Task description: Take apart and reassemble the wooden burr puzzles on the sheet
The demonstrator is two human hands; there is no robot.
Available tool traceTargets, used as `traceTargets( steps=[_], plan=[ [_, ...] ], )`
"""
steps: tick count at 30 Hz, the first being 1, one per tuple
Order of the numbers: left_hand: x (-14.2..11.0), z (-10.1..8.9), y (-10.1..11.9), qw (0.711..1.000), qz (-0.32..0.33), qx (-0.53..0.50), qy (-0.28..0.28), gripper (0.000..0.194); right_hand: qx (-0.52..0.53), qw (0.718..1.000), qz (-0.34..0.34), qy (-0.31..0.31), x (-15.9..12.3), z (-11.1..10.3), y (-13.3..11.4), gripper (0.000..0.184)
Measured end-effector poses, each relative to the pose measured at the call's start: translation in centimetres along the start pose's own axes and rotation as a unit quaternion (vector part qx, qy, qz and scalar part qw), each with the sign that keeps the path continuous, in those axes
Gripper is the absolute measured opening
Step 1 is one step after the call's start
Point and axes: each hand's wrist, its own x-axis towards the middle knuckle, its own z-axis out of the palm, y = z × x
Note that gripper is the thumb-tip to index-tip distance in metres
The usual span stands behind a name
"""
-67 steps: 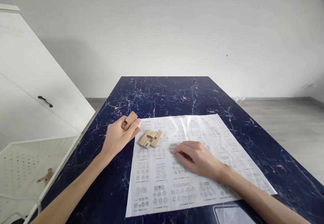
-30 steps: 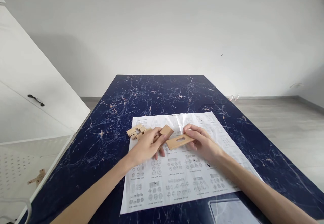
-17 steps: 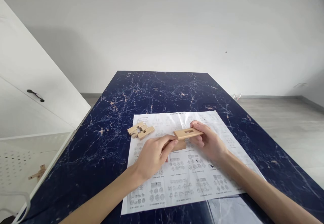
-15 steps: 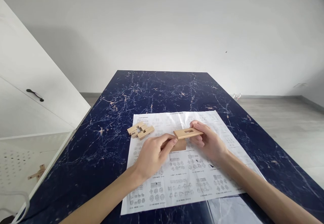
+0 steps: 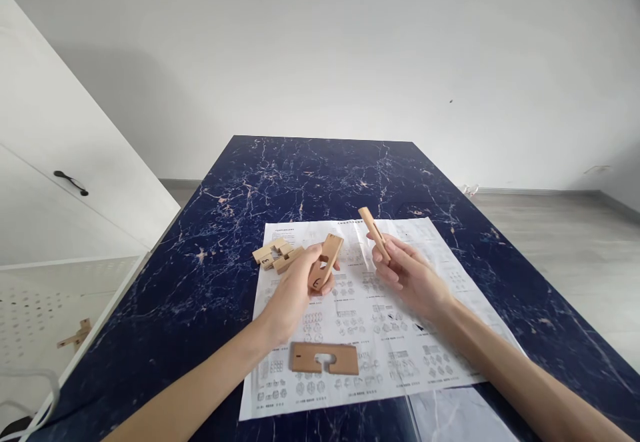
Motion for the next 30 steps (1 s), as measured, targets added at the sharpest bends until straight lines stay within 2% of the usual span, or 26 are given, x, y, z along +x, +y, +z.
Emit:
traceTargets(
  steps=[3,6,9,15,21,30],
  plan=[
    [0.3,-0.4,-0.1,0.997,-0.029,-0.069,-0.037,0.016,-0.032,0.999,0.012,-0.001,-0.3,0.5,-0.2,0.035],
    [0.3,-0.6,-0.4,0.99,-0.052,-0.081,-0.104,0.018,-0.075,0.997,0.001,0.0,-0.6,1.0,-0.3,0.032],
    [0.3,-0.5,-0.6,0.983,-0.062,-0.092,-0.145,0.027,-0.117,0.993,-0.029,-0.009,-0.7,1.2,-0.1,0.03],
    [0.4,-0.4,-1.0,0.981,-0.065,-0.073,-0.169,0.035,-0.182,0.981,-0.065,-0.006,-0.8,1.3,1.0,0.033],
    [0.5,-0.2,-1.6,0.982,-0.04,-0.064,-0.175,0.02,-0.238,0.967,-0.069,-0.058,-1.4,1.6,1.2,0.044],
    [0.4,-0.6,-0.9,0.971,-0.088,-0.105,-0.197,0.013,-0.342,0.932,-0.113,-0.043,-1.4,0.7,1.2,0.051]
  ],
)
